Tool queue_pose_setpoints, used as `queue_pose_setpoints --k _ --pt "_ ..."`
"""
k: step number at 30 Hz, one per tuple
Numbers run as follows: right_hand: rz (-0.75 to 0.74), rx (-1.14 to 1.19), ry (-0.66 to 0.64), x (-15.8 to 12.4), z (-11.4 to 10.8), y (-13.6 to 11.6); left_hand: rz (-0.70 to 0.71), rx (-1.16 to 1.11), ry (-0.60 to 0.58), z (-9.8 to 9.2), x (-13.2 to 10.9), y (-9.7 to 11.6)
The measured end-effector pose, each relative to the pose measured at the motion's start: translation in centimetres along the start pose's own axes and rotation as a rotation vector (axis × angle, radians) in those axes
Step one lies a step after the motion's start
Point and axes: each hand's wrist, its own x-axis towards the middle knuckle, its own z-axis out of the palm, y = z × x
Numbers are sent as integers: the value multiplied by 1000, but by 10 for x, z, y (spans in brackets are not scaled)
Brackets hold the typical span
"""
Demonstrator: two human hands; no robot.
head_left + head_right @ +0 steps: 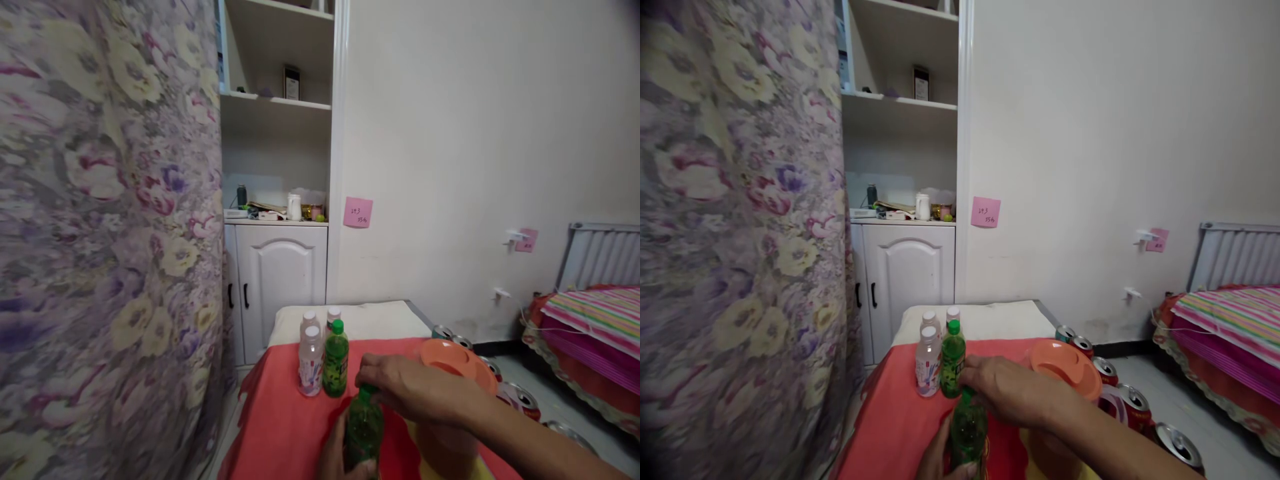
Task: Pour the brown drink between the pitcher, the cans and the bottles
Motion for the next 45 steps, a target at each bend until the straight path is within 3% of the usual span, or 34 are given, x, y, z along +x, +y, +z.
queue_pose_setpoints --k 9,19,23,29,37,43,45 --pt "-34 -186 -69 5 -2 5 -38 45 56 2 -2 -5" --pt "-162 2 -56 6 -3 6 -17 17 38 1 -2 -5" --pt "-76 -28 -52 10 0 8 0 27 33 1 -2 -5" --pt "185 -189 -60 17 4 5 39 51 44 1 -2 -4" --pt "75 -110 -31 4 3 5 25 36 40 0 -2 -1" --pt "246 -199 -46 10 7 3 51 32 27 0 -3 2" --pt "238 -163 -42 8 5 1 32 38 42 0 -3 0"
